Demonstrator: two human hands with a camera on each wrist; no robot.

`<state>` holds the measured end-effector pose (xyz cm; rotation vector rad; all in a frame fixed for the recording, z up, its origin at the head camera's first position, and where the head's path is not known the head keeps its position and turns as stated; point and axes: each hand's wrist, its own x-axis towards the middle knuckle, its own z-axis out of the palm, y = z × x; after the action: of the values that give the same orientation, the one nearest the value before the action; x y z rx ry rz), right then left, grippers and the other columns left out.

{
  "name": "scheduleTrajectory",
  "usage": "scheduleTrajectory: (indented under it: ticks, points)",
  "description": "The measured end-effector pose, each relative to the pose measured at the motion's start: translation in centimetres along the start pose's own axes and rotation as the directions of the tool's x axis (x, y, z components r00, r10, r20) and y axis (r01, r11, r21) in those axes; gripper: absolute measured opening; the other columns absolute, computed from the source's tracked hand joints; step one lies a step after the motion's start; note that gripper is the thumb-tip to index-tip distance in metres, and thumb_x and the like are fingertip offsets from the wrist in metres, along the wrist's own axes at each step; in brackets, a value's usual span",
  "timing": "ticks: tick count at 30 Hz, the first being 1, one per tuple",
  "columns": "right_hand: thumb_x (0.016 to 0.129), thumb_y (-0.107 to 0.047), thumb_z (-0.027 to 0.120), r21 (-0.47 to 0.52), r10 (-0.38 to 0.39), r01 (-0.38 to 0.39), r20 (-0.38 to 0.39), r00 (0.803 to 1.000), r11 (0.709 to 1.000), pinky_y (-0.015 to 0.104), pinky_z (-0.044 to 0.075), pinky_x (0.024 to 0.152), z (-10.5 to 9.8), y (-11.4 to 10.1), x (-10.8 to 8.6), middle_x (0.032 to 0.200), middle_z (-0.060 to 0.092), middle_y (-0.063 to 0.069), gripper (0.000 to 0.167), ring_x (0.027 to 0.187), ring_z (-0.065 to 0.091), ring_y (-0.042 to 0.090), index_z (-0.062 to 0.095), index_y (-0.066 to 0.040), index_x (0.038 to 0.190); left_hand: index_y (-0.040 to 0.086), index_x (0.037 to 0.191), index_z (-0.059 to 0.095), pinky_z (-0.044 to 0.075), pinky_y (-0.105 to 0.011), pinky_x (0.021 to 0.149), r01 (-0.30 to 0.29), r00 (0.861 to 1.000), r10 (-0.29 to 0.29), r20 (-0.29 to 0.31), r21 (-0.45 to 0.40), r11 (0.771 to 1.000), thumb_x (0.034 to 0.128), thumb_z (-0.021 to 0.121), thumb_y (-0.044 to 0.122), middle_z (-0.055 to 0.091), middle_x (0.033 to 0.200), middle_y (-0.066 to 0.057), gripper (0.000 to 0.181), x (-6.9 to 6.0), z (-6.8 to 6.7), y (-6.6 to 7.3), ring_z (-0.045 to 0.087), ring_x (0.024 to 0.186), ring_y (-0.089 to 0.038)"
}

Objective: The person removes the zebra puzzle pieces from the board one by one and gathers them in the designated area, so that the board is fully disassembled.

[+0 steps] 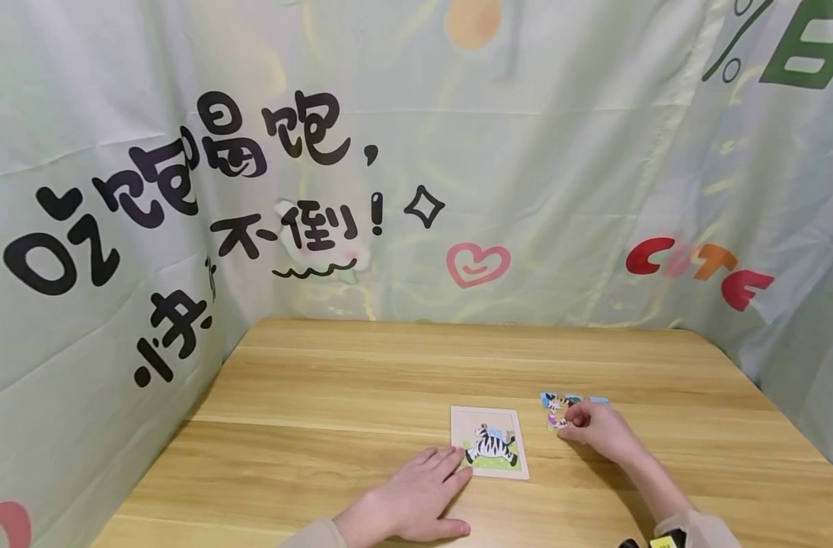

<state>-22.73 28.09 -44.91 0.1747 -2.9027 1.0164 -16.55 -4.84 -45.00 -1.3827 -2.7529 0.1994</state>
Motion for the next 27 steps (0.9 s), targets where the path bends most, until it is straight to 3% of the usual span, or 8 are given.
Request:
scheduleTrajectory:
  ticks: [15,27]
  points:
    - [0.074,-0.012,0.075,-0.021,-0.043,0.043,0.006,0.999,0.999,0.035,0.045,0.069,0.20,-0.17,0.11,0.082,0.058,0.003,0.026,0.077,0.052,0.017,0.067,0.001,0.095,0.014,0.143,0.036,0.026,-0.035,0.108,-0.003,1.000,0.003,-0.011,0.006,1.000,0.0892,0.029,0.067,0.029,0.149,-0.010,0.076,0.00,0.16,-0.03,0.026,0.136,-0.021]
    - [0.080,-0.018,0.072,0.070,0.007,-0.006,-0.012,1.000,0.998,0.024,0.044,0.055,-0.30,-0.44,-0.13,0.084,0.058,0.003,0.034,0.072,0.053,0.014,0.063,0.005,0.104,0.014,0.144,0.034,0.026,-0.036,0.108,-0.001,1.000,0.001,-0.004,-0.014,1.000,0.0894,0.028,0.066,0.028,0.149,-0.010,0.075,-0.01,0.17,-0.13,0.026,0.136,-0.021]
